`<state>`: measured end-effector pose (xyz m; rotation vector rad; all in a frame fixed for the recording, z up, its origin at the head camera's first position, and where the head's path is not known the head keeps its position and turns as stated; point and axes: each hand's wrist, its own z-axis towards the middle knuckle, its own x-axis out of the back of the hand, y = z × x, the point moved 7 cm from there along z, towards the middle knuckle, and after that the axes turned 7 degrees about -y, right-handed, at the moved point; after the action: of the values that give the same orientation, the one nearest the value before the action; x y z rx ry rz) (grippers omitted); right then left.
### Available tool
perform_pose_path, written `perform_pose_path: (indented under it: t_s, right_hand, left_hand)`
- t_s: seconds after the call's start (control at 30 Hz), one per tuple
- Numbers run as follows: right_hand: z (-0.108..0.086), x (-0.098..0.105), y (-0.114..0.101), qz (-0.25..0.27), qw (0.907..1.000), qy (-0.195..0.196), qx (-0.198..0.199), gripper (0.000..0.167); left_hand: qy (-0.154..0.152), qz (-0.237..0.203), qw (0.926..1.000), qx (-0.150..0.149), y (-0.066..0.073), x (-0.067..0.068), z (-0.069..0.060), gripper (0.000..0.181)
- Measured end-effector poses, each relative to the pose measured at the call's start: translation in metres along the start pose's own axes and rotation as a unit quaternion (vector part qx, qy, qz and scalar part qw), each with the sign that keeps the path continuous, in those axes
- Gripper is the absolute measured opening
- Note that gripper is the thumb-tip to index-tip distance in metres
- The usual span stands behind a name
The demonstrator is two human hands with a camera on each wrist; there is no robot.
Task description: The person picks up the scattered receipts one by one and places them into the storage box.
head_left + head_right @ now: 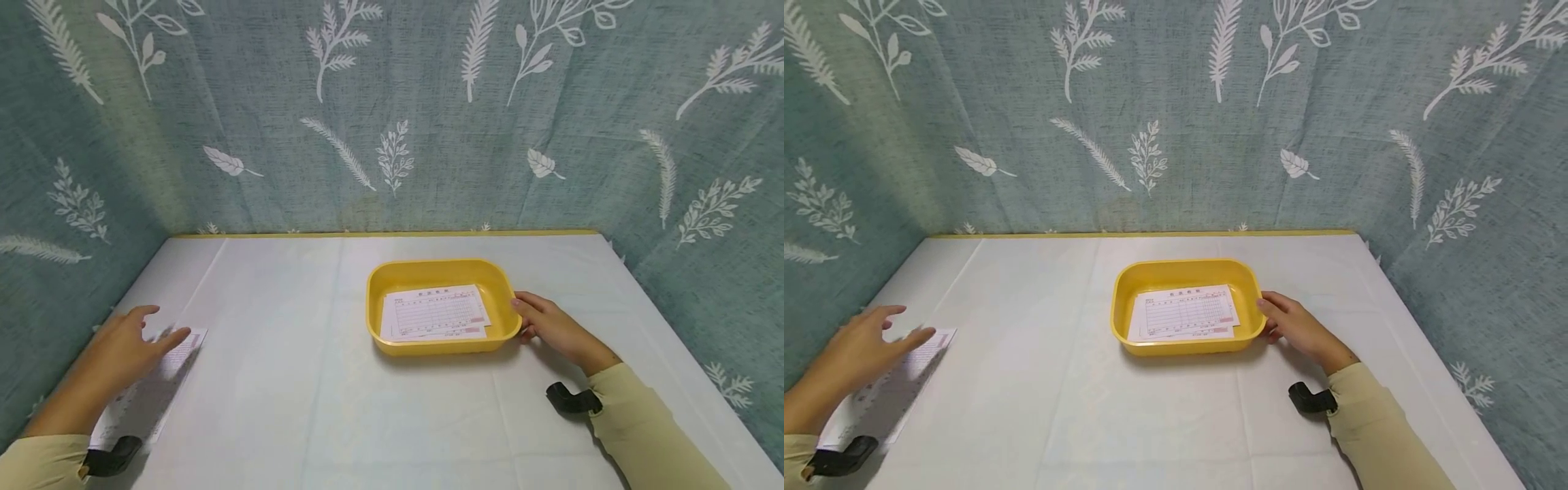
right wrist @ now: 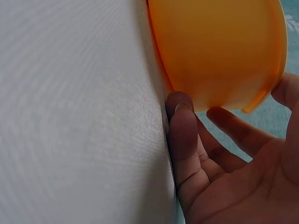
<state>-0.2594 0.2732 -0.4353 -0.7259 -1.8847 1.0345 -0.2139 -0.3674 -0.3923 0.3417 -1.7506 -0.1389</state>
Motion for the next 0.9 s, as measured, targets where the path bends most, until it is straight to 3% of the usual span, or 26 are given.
perform_pose_path:
  t_s: [0.17,0.27,0.53,0.9]
  right_hand:
    - [0.001,-0.001,0.001,0.004,1.0000,0.002,-0.002,0.067]
    - [0.000,-0.001,0.001,0.004,1.0000,0.002,0.000,0.066]
    - [0.000,-0.002,-0.001,-0.003,1.0000,0.002,-0.007,0.068]
    - [0.002,0.000,0.002,-0.012,0.9999,0.005,-0.009,0.065]
  left_hand:
    - [-0.075,0.035,0.9943,0.067,-0.030,-0.010,-0.006,0.112]
    - [-0.094,0.046,0.9907,0.087,-0.039,-0.014,-0.008,0.115]
    - [-0.146,0.047,0.9855,0.072,-0.046,-0.027,-0.007,0.118]
    - [-0.139,0.053,0.9866,0.066,-0.048,-0.026,-0.004,0.117]
